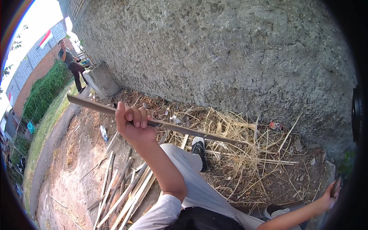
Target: Shaving and carving a long piece of wood using a machete.
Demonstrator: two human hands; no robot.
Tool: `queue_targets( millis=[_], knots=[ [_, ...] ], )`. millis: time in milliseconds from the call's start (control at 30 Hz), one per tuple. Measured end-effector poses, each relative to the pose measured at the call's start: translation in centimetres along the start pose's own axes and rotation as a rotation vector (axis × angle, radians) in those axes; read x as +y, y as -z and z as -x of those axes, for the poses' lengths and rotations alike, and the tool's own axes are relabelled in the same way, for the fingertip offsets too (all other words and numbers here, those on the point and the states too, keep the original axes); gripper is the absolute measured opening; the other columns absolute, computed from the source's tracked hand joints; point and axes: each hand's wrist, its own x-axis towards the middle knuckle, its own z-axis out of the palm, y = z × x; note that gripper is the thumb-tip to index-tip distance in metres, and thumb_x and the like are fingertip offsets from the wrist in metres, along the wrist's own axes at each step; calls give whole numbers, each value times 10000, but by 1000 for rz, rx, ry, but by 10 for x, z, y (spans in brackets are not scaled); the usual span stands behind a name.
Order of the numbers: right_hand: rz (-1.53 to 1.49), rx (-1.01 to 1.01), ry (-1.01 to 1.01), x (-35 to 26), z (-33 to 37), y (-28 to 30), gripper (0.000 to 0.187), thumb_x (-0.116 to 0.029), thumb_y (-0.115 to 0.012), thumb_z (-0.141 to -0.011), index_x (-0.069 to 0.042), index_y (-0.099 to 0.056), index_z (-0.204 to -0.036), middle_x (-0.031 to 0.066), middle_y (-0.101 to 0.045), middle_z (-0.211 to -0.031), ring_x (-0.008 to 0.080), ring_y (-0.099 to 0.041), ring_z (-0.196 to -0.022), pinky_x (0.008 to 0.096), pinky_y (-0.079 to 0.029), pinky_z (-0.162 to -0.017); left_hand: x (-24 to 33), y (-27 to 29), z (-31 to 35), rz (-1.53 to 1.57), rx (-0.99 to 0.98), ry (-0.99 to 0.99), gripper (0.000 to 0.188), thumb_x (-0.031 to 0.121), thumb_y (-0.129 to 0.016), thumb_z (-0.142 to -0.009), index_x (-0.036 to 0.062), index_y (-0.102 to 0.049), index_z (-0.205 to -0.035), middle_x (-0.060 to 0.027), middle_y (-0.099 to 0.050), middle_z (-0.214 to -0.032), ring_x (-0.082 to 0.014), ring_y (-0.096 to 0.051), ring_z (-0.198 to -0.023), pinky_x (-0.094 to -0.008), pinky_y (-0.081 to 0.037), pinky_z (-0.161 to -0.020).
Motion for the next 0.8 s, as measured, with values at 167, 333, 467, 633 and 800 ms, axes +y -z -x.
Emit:
queue_targets(
  millis=[167, 333, 467, 633, 800],
  knots=[
    [-1, 268, 24, 58, 41, -48, 267, -165, -342, -886, -108, -338, -625, 31, -293, -512, 190, -382, -522, 425, -399, -750, 29, -13, 33, 140, -337, -200, 384, 278, -423, -961, 136, -453, -606, -17, -402, -415, -132, -402, -373, -315, -428, -528],
    [10, 229, 51, 86, 66, -72, 301, -102, -316, -893, -130, -310, -593, 15, -285, -487, 159, -352, -479, 370, -393, -714, 47, -27, 62, 293, -459, -336, 366, 295, -499, -935, 142, -486, -604, 11, -428, -424, -100, -416, -397, -281, -412, -603],
    [-41, 85, -9, 88, 77, -82, 299, -70, -317, -884, -125, -312, -590, 19, -297, -485, 152, -343, -473, 360, -398, -719, 72, -34, 81, 367, -389, -410, 441, 217, -565, -858, 174, -424, -441, 54, -419, -371, -53, -385, -360, -220, -372, -561],
    [46, 176, 110, 93, 86, -89, 281, -60, -318, -888, -115, -331, -613, 16, -326, -504, 147, -363, -479, 357, -397, -728, 69, -25, 88, 273, -268, -576, 453, 137, -519, -814, 186, -358, -393, 54, -417, -357, -56, -397, -360, -220, -365, -555],
    [25, 161, 108, 112, 101, -103, 294, -113, -292, -928, -111, -340, -638, 6, -334, -511, 142, -373, -470, 359, -403, -726, 30, -47, 77, 163, -420, -525, 363, 130, -526, -777, 188, -353, -463, 57, -407, -360, -47, -335, -314, -196, -339, -518]
  ],
)
